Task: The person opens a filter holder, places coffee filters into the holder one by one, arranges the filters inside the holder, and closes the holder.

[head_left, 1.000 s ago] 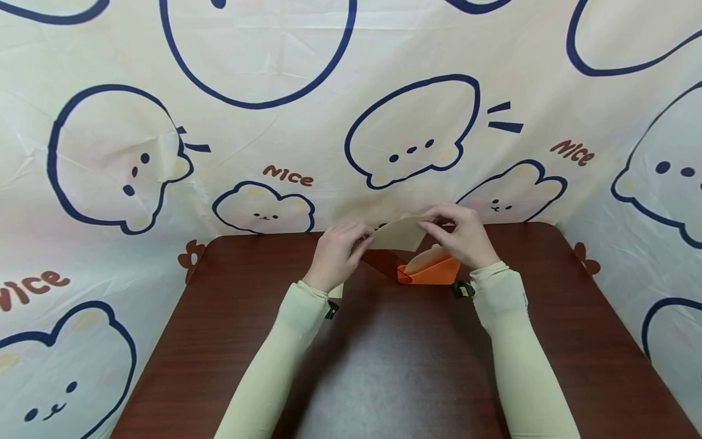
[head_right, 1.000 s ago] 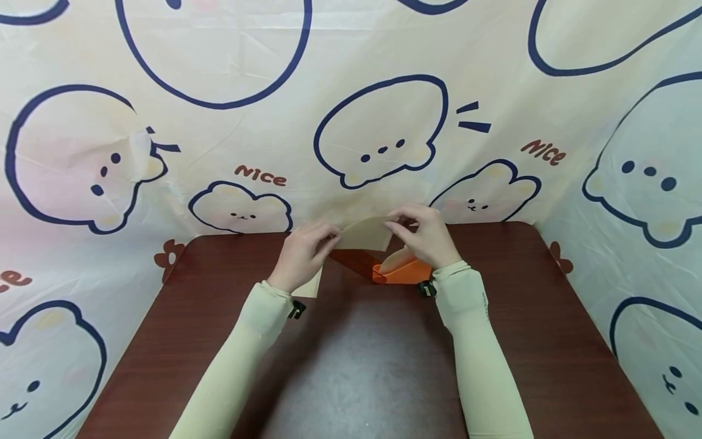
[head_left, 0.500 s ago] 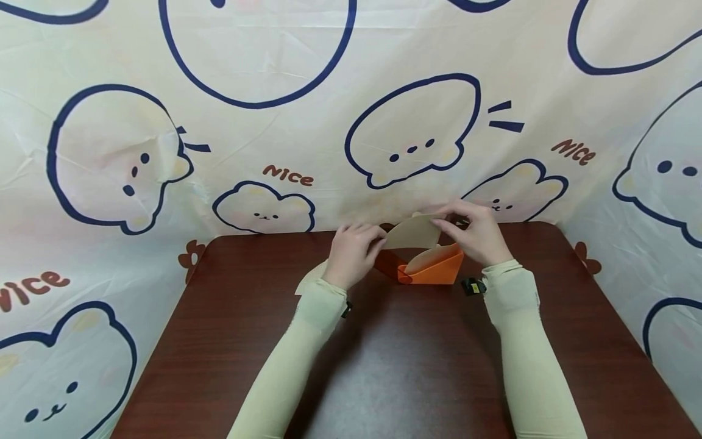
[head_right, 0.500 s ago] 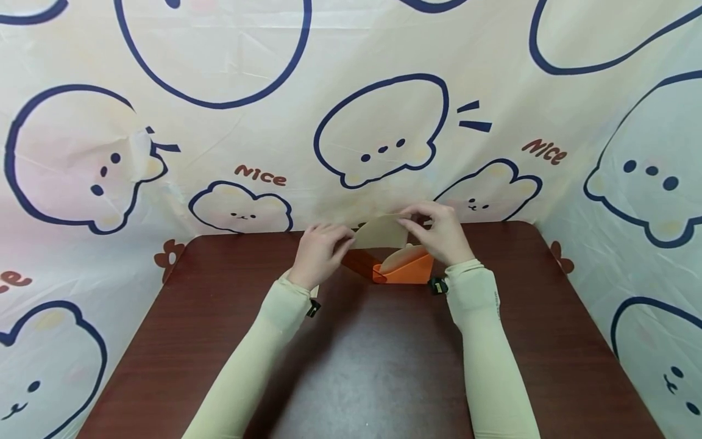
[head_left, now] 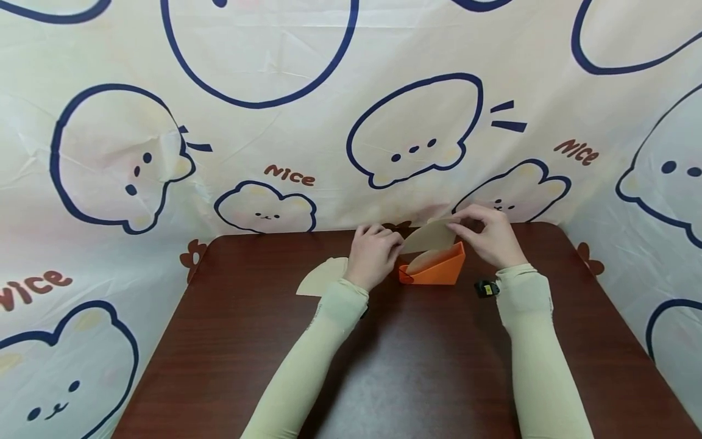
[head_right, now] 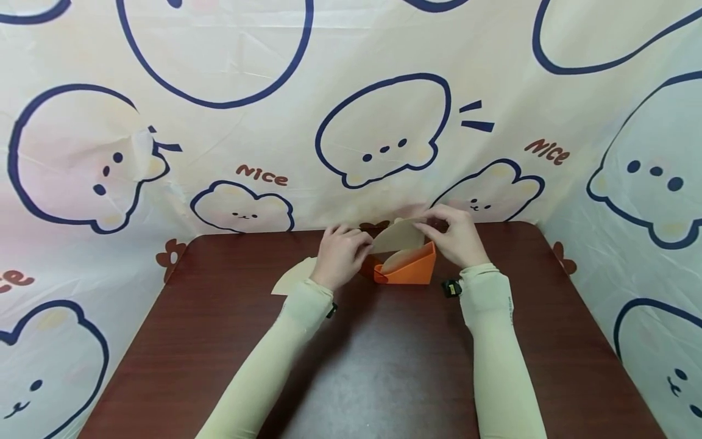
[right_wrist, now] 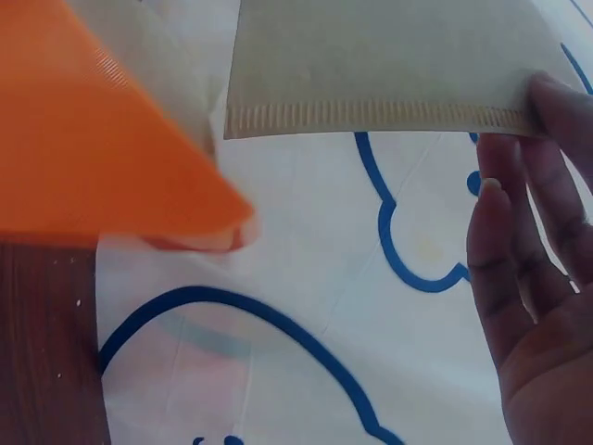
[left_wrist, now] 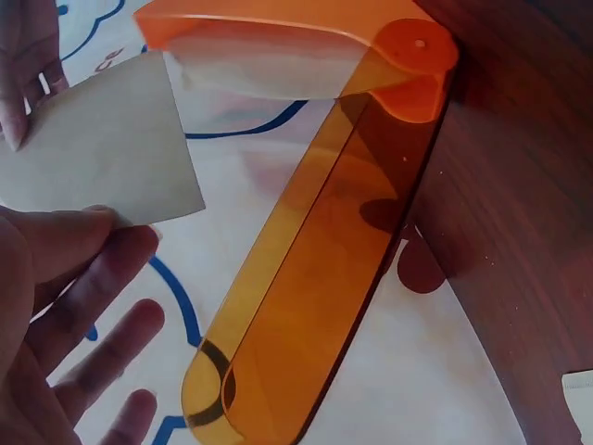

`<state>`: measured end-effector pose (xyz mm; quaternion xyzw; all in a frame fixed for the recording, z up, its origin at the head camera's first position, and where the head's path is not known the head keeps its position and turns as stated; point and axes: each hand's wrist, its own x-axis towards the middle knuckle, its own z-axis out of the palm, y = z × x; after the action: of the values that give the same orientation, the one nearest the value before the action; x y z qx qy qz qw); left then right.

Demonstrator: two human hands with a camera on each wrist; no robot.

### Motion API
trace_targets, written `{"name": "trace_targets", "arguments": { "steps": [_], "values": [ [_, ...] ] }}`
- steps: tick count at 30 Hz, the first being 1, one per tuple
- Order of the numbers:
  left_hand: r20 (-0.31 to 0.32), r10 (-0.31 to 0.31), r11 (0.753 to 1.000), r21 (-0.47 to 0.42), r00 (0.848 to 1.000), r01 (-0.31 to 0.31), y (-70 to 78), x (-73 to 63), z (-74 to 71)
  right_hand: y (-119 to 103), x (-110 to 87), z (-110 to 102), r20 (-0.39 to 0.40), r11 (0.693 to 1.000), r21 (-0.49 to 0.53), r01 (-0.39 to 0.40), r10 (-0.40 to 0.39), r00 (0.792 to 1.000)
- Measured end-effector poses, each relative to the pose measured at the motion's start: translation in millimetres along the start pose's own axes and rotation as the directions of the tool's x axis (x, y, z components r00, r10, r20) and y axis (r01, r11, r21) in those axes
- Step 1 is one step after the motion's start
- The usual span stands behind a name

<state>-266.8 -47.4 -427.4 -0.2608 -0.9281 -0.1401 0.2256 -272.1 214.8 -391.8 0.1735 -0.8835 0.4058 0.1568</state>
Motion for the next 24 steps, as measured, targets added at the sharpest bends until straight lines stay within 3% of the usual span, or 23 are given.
{"name": "trace_targets", "arguments": {
  "steps": [15,19,24],
  "values": [
    [0.134,0.038,0.973,0.223,0.990,-0.068,14.8,1.1,19.2,21.5,-9.6,2.5,0.017,0.999,-0.034,-0.022,0.023,1.000],
    [0.154,0.036,0.973,0.221,0.987,-0.070,17.6,1.5,23.2,25.1,-11.6,2.2,0.028,0.999,-0.041,-0.025,0.026,0.999],
    [0.125,-0.001,0.984,0.175,0.992,-0.021,23.5,3.5,27.8,28.9,-14.1,3.2,0.053,0.998,-0.054,-0.028,0.031,0.998]
  ]
}}
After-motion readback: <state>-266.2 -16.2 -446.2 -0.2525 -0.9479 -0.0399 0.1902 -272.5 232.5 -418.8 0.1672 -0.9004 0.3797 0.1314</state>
